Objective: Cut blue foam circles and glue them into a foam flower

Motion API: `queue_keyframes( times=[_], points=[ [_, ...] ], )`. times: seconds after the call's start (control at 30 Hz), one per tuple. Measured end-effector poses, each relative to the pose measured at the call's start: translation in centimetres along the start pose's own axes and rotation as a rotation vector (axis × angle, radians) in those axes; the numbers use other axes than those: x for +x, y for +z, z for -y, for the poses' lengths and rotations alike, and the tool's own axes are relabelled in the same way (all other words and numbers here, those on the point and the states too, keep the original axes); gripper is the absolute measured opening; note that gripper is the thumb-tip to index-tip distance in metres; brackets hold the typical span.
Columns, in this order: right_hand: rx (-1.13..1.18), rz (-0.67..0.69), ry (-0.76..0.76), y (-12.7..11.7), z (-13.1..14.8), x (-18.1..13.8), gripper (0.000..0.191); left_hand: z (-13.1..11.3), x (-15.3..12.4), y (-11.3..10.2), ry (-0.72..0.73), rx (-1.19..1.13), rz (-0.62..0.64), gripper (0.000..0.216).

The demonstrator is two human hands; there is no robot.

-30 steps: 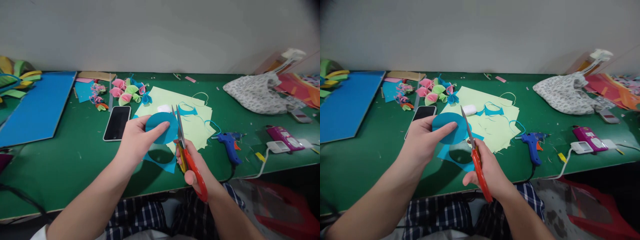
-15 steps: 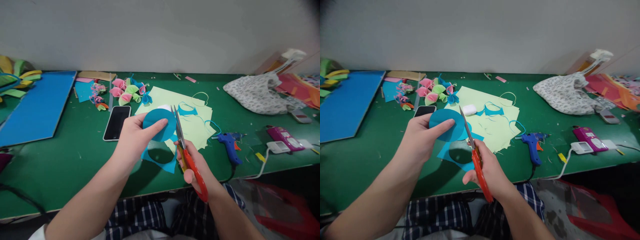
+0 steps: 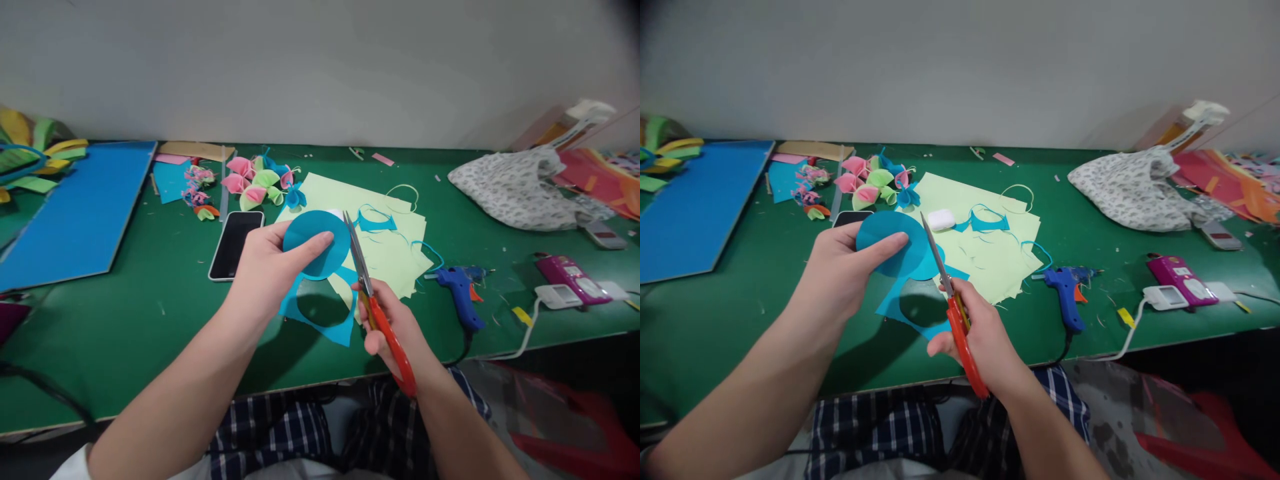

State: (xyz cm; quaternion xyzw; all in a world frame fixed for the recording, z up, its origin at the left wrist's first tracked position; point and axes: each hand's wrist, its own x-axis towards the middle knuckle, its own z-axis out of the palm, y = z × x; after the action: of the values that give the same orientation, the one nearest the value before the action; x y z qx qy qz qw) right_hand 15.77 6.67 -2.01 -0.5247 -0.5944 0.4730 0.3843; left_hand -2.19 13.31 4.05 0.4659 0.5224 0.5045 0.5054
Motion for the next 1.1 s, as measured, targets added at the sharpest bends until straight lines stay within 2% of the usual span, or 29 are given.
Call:
queue_keyframes(
  times=[0.1, 0.23, 0.37, 0.5, 0.6, 0.67, 0.73, 0.8, 0.87, 0.93, 1.0, 1.1],
  points=[
    [-0.137, -0.094, 0.057, -0.5, 0.1, 0.7, 0.051, 0.6, 0.4, 0.0, -0.017, 0.101, 0.055, 0.032],
    [-0.531, -0.271, 0.095, -1.7, -0.5, 2.0, 0.044, 1.2, 1.0, 0.1, 0.066, 0.293, 0.167, 0.039],
    [-0.823, -0.235, 0.141, -2.9, -2.0, 2.6, 0.049, 2.3, 1.4, 0.0, 0.149, 0.386, 0.255, 0.068],
    [-0.959, -0.204, 0.076, -3.5, -2.9, 2.5, 0.047, 3.6, 1.4, -0.2, 0.160, 0.428, 0.419, 0.077],
    [-0.863, -0.310, -0.030, -3.2, -2.4, 2.3, 0.038, 4.4, 1.4, -0.1, 0.122, 0.442, 0.519, 0.081],
    [-0.652, -0.354, -0.088, -2.7, -1.6, 2.1, 0.032, 4.8, 1.2, 0.1, 0.110, 0.446, 0.584, 0.083],
    [-0.407, -0.257, -0.081, -1.9, -0.9, 2.1, 0.027, 5.1, 1.2, 0.2, 0.101, 0.459, 0.668, 0.084],
    [-0.283, -0.159, -0.014, -1.4, -0.6, 2.1, 0.020, 5.2, 1.2, 0.3, 0.100, 0.474, 0.712, 0.082],
    [-0.229, -0.150, 0.058, -1.0, -0.7, 2.2, 0.022, 5.4, 1.3, 0.2, 0.119, 0.459, 0.661, 0.076],
    [-0.151, -0.144, 0.108, -0.8, -0.9, 2.3, 0.027, 5.5, 1.5, 0.3, 0.118, 0.391, 0.548, 0.071],
    [-0.034, -0.101, 0.160, -0.5, -1.0, 2.4, 0.029, 5.6, 1.5, 0.6, 0.074, 0.268, 0.443, 0.070],
    [0.095, -0.055, 0.225, -0.1, -0.8, 2.4, 0.029, 5.7, 1.1, 1.3, -0.015, 0.164, 0.358, 0.067]
  ],
)
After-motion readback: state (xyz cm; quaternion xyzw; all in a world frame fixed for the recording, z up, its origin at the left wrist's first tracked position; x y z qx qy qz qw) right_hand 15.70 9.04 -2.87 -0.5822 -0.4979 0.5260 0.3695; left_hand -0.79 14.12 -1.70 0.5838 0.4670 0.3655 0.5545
